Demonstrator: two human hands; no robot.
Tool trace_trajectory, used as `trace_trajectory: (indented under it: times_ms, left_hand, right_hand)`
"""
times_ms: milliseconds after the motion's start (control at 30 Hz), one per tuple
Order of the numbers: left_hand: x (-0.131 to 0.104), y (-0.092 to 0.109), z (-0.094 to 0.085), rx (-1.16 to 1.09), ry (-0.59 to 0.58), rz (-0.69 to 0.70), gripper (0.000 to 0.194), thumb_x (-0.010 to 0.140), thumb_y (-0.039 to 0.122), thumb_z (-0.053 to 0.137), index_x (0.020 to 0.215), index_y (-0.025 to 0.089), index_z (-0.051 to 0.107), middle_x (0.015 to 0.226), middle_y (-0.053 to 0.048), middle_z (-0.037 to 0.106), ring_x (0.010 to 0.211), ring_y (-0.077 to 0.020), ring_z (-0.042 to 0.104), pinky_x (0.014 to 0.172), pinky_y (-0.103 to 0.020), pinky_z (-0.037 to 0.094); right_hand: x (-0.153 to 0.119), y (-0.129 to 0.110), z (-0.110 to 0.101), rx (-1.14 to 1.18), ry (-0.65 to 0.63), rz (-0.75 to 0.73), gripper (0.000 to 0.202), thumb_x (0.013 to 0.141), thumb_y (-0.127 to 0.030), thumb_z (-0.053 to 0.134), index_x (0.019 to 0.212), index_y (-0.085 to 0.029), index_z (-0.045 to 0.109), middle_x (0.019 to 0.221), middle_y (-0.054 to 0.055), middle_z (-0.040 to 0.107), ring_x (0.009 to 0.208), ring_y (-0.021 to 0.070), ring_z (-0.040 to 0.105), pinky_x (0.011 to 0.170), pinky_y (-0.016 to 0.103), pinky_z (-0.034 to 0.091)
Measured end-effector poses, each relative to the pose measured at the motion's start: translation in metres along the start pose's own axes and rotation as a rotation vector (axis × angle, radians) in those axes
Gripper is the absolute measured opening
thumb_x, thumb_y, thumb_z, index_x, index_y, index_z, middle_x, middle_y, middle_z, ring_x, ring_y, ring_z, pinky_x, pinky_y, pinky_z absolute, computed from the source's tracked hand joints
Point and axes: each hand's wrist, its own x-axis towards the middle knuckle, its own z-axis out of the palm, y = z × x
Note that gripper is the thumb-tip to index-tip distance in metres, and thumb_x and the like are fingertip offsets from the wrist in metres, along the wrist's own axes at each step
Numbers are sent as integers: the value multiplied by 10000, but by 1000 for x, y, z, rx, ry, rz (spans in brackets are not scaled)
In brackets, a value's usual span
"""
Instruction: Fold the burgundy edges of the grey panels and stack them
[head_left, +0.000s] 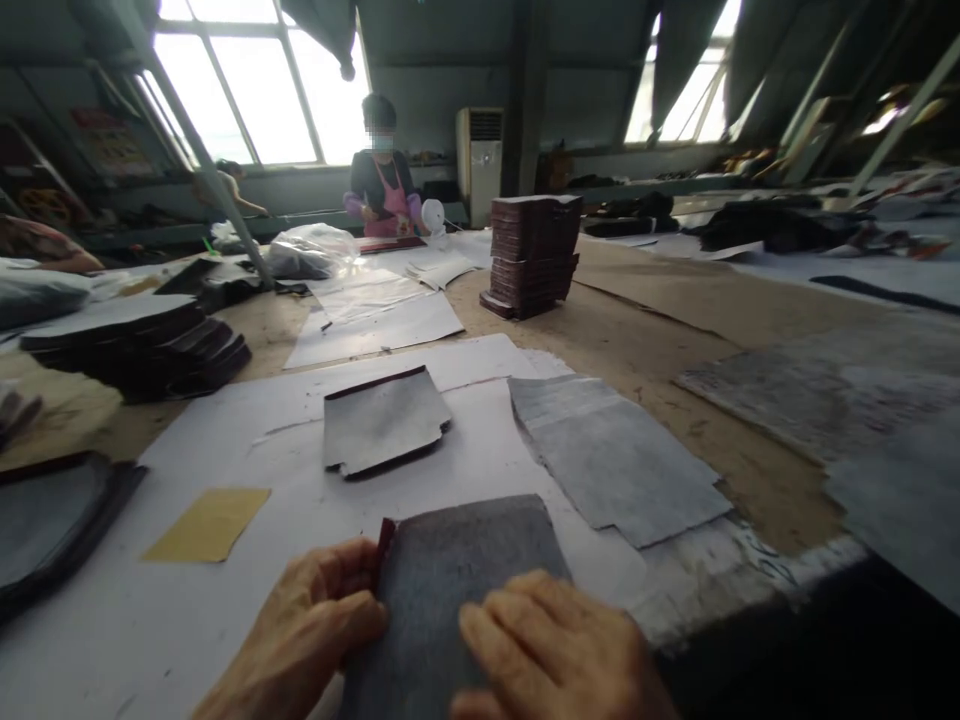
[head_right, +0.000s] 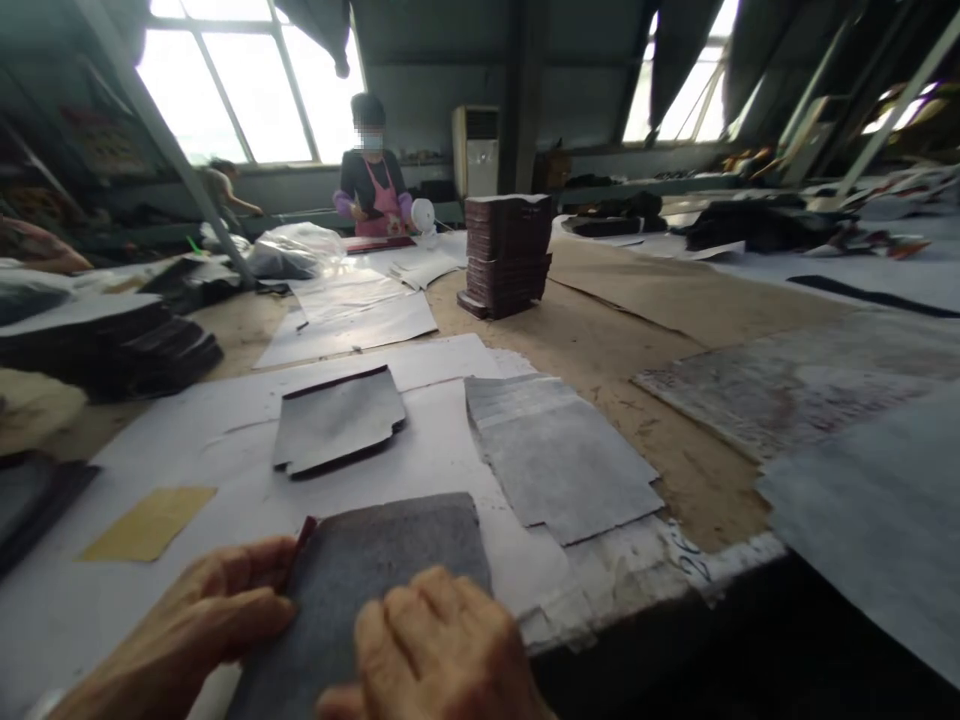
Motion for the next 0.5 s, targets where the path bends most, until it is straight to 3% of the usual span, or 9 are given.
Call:
trace_trajectory:
  times_ms: [100, 200, 367, 500]
  left_hand:
    - [-11, -15, -24, 16, 104, 5, 357, 498, 199, 553, 848, 150, 601, 684, -1, 625, 650, -171, 572, 561, -224, 421]
    - [-16, -20, -43, 62, 167, 13, 377, 490, 167, 522, 856, 170, 610, 692, -6, 628, 635, -179, 562, 535, -232, 407]
    - [-5, -11, -66, 54, 149, -69, 442, 459, 116, 487, 877, 150, 628, 747, -29, 645, 586, -142, 533, 488, -209, 385]
    - [1, -3, -70, 21, 111, -84, 353, 498, 150, 510, 833, 107, 611, 689, -28, 619, 556, -118, 531, 501, -206, 400]
  right_hand:
    - [-5, 7, 7, 77, -87, 92, 178, 816, -114, 437, 819, -116, 614, 710, 55, 592, 706, 176, 555, 591, 273, 461]
    - [-11, -1, 17, 32, -99, 51, 181, 776, -63, 452, 825, -101, 622, 778, 74, 615, 741, 195, 556, 606, 285, 454]
    - [-15, -21, 28, -90, -32, -33, 217, 756, -20, 431, 806, -89, 630, 801, 86, 640, 747, 219, 579, 614, 315, 435]
    - [-16, -22, 24, -167, -82, -32, 272, 793, 11, 406, 850, -116, 639, 846, 41, 660, 794, 189, 600, 687, 309, 432]
